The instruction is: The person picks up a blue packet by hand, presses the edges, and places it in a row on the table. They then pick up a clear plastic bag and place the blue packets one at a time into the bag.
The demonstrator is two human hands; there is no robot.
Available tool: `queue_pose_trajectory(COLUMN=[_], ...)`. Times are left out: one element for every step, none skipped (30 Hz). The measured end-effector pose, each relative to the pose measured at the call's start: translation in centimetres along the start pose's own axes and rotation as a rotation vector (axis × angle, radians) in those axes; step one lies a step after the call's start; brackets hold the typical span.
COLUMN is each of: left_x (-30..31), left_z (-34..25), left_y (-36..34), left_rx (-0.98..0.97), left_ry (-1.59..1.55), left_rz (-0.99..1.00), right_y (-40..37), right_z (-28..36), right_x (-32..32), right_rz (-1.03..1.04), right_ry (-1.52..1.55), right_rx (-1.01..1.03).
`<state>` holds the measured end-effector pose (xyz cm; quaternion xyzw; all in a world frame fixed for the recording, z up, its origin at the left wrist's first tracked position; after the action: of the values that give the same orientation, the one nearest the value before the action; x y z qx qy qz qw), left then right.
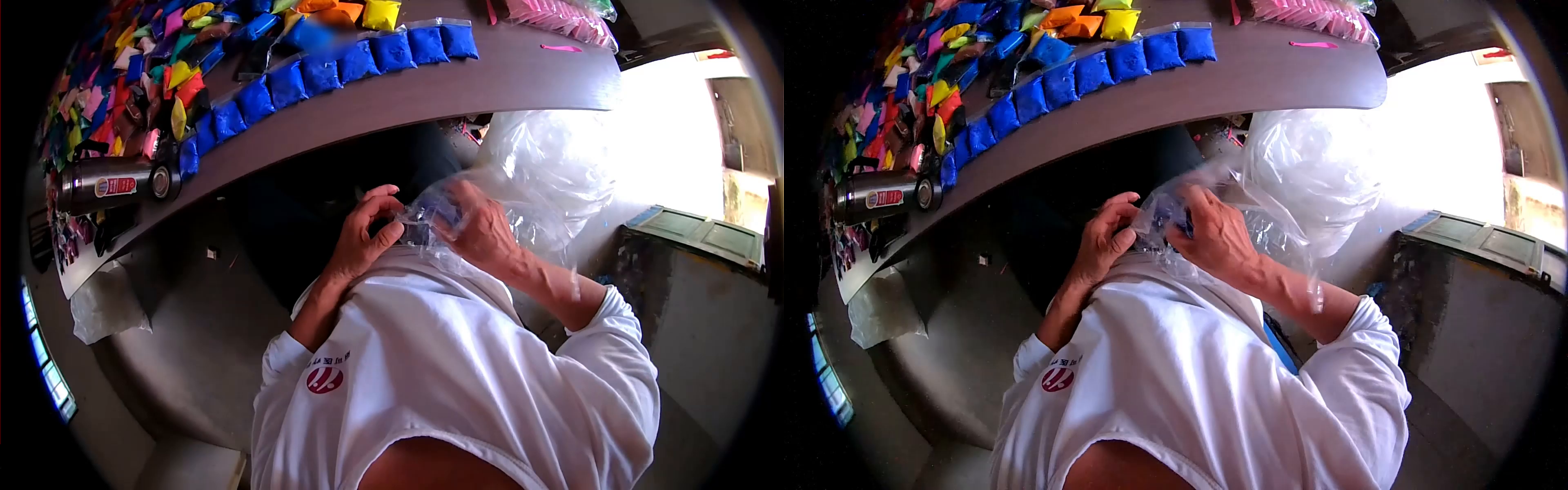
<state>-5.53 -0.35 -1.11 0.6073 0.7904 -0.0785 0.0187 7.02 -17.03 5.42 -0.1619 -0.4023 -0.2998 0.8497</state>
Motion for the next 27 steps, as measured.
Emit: queue_pose_trajectory(left_x=[0.0,-0.2,-0.3,-0.5,-0.7,-1.0,-1.3,-1.6,-1.6,-1.4,-1.3,-1.3,-1.3,-1.2,-1.1,-1.1,-1.0,-1.0,-1.0,-1.1,-1.1,-1.0,-0.9,-0.8,-0.7,-0.7,-0.7], left_z=[0.0,0.0,0.0,-0.2,-0.4,-0.5,-0.2,0.3,0.5,0.5,0.4,0.0,-0.5,-1.1,-1.5,-1.3,-0.8,-0.5,-0.4,-0.3,-0.2,0.1,0.6,0.7,0.7,0.7,0.7], left_y=[-0.2,-0.4,-0.5,-0.4,-0.3,0.0,0.2,0.4,0.7,1.1,1.4,1.5,1.5,1.6,1.7,1.8,1.9,1.9,1.9,1.8,1.7,1.7,1.7,1.7,1.7,1.7,1.7], left_rx=[-0.001,-0.001,-0.001,-0.004,0.003,0.010,0.008,0.005,0.000,-0.007,-0.045,-0.080,-0.083,-0.042,-0.001,-0.002,-0.019,-0.035,-0.034,-0.017,-0.001,0.000,-0.013,-0.027,-0.027,0.004,0.034], left_ry=[0.003,-0.044,-0.090,-0.088,-0.148,-0.209,-0.211,-0.236,-0.260,-0.262,-0.211,-0.162,-0.165,-0.152,-0.138,-0.140,-0.153,-0.166,-0.167,-0.204,-0.241,-0.241,-0.252,-0.262,-0.258,-0.302,-0.347], left_rz=[-0.002,0.008,0.018,0.014,0.018,0.022,0.018,-0.030,-0.078,-0.080,-0.093,-0.105,-0.107,-0.080,-0.051,-0.050,-0.049,-0.049,-0.047,-0.033,-0.020,-0.020,-0.024,-0.029,-0.028,-0.058,-0.088], right_y=[0.2,0.3,0.6,1.0,1.5,2.0,2.4,2.8,2.9,3.1,3.3,3.4,3.6,3.9,4.0,4.0,4.0,3.7,3.4,3.0,2.7,2.5,2.2,2.1,2.2,2.3,2.4], right_z=[0.1,0.2,0.2,-0.1,0.1,0.5,0.6,0.4,0.7,0.9,1.2,1.4,1.6,1.8,2.1,2.4,2.4,2.1,1.5,1.0,0.7,0.5,0.3,0.2,0.1,0.3,0.5], right_x=[0.0,0.0,0.1,0.3,0.7,1.3,1.6,1.5,1.6,1.9,2.1,2.4,2.6,2.7,3.0,3.3,3.5,3.1,2.4,1.8,1.3,0.9,0.4,0.0,-0.1,0.0,0.1], right_rz=[-0.001,0.009,0.019,0.078,0.078,0.077,0.078,0.060,0.060,0.084,0.109,0.111,0.180,0.248,0.248,0.320,0.392,0.392,0.357,0.323,0.323,0.263,0.203,0.211,0.209,0.215,0.221], right_ry=[0.002,-0.051,-0.105,-0.126,-0.126,-0.123,-0.121,-0.102,-0.105,-0.094,-0.082,-0.086,-0.026,0.035,0.032,0.064,0.096,0.095,0.060,0.025,0.025,-0.059,-0.142,-0.168,-0.165,-0.131,-0.096], right_rx=[0.003,0.054,0.106,0.141,0.148,0.162,0.173,0.214,0.217,0.192,0.165,0.165,0.122,0.079,0.080,0.019,-0.044,-0.046,0.007,0.060,0.059,0.114,0.168,0.197,0.198,0.181,0.164])
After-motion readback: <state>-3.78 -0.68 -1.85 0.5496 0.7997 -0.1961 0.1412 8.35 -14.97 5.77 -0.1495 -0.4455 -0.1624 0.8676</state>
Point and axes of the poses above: each hand's wrist, its own y-axis towards the middle knuckle, its own x-axis out of the back of the hand, z = x × y, the point moved 1 cm from there along y, towards the middle knuckle, and after that the axes turned 6 degrees about -y, right-handed, at the moved point
